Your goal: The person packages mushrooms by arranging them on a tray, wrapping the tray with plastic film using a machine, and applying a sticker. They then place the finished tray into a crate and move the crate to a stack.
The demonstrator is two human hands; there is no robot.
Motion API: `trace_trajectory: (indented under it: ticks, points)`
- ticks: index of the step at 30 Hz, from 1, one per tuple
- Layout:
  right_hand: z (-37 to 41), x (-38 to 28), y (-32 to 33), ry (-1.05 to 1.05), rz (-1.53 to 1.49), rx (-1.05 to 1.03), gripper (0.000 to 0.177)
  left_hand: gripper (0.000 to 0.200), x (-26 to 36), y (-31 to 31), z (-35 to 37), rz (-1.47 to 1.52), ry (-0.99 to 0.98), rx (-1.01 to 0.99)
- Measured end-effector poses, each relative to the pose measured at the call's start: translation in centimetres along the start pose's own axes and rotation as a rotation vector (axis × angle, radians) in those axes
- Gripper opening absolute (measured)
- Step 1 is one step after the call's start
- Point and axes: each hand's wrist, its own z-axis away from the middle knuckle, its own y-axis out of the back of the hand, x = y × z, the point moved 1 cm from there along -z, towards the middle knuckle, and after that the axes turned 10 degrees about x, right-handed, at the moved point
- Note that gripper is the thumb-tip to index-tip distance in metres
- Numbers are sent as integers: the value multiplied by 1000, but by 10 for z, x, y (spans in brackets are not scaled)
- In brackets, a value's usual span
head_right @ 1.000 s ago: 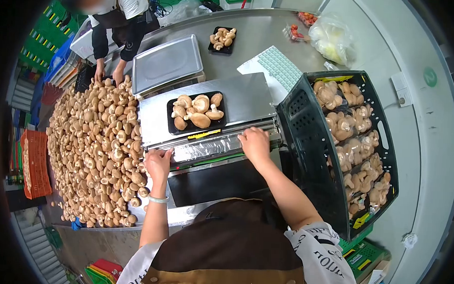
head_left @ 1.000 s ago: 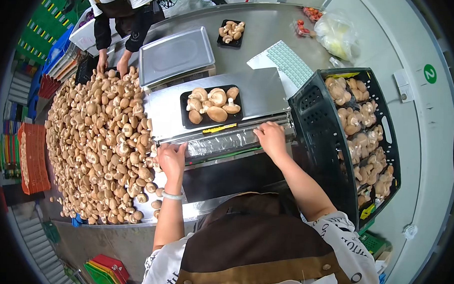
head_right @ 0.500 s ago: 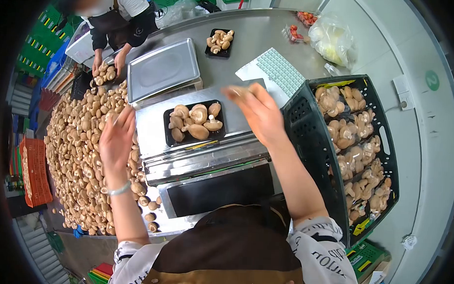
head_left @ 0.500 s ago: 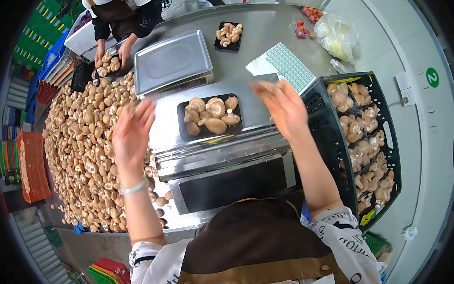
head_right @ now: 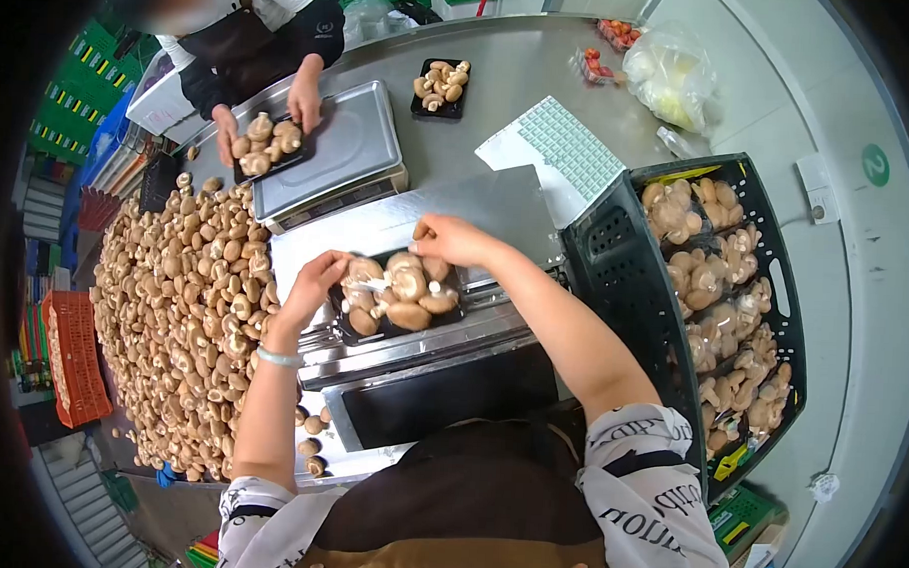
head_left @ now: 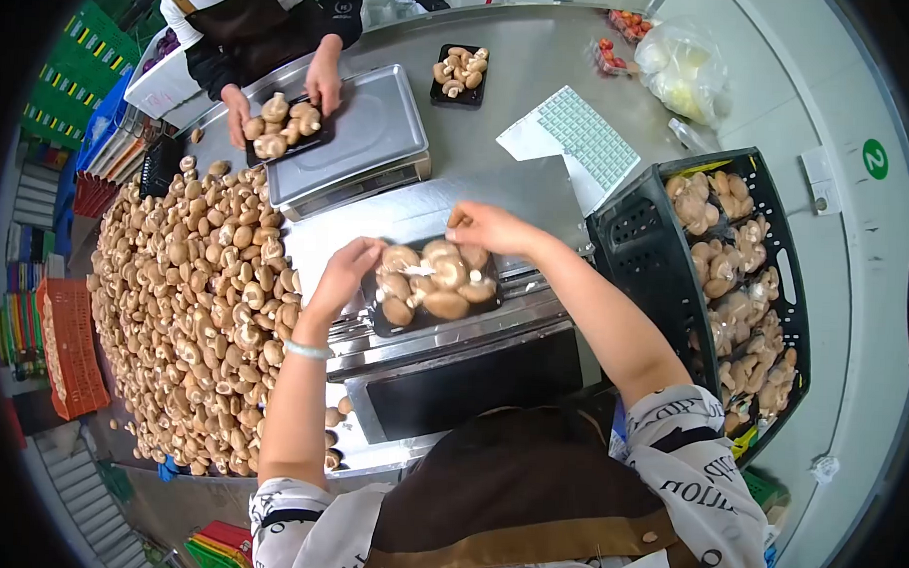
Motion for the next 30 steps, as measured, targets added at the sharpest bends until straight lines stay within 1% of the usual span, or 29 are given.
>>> trace_trajectory:
  ticks: [1, 2, 4, 5, 7, 8, 9, 10, 11, 12, 13, 14, 16, 17, 18, 20, 21, 22, 24, 26, 27, 28, 30]
  points:
    - [11, 7, -4, 74, -51, -30, 34, 27, -3, -1, 13, -98, -44, 19]
    - [23, -1, 3, 39, 41, -101, 38, 32, -2, -4, 26, -193, -91, 42]
    - [45, -8, 7, -95, 34, -121, 35, 37, 5, -6, 50, -121, -10, 62]
    - [54, -6, 1, 18, 26, 0, 36, 37, -3, -7, 54, -146, -52, 127]
    - [70, 0, -8, 251, 19, 244, 39, 36, -2, -9, 61, -221, -124, 170]
    - [77, -9, -7, 153, -13, 219, 38, 36, 0, -11, 64, -258, -163, 193]
    - [85, -28, -1, 56, -46, 195, 38, 33, 14, -19, 75, -282, -355, 304]
    - [93, -47, 4, -41, -81, 171, 37, 27, 24, -25, 86, -296, -443, 423]
    - [101, -64, 9, -5, -194, 216, 35, 25, 33, -27, 97, -304, -489, 485]
    - [108, -75, 16, 7, -238, 227, 35, 23, 44, -28, 109, -312, -535, 544]
    - [116, -85, 22, 17, -282, 238, 34, 21, 56, -28, 123, -314, -522, 543]
    - [124, -96, 28, 25, -326, 247, 34, 21, 73, -31, 139, -327, -607, 583]
    - [146, -117, 39, 6, -304, 231, 32, 20, 90, -35, 171, -317, -577, 566]
    - [160, -124, 42, -15, -289, 205, 32, 20, 94, -39, 187, -261, -482, 544]
    - [173, -125, 42, -34, -272, 180, 32, 24, 93, -40, 201, -276, -455, 510]
    - [198, -119, 34, -96, -290, 162, 35, 29, 87, -46, 225, -220, -259, 391]
    - [207, -110, 28, -140, -291, 123, 36, 33, 68, -51, 230, -138, -132, 353]
    - [214, -95, 18, -185, -292, 86, 38, 34, 51, -58, 230, -88, -50, 316]
    - [221, -60, -3, -233, -147, 83, 43, 35, -19, -69, 212, -58, 14, 293]
    - [225, -34, -22, -273, 16, 68, 44, 37, -49, -81, 199, -297, -19, 348]
    - [226, -11, -37, -265, 19, 132, 47, 39, -56, -88, 193, -402, -8, 365]
    - [227, 3, -44, -342, 15, 142, 47, 36, -65, -94, 189, -471, -62, 388]
    - [230, 15, -49, -362, 25, 209, 47, 32, -79, -104, 186, -456, -191, 490]
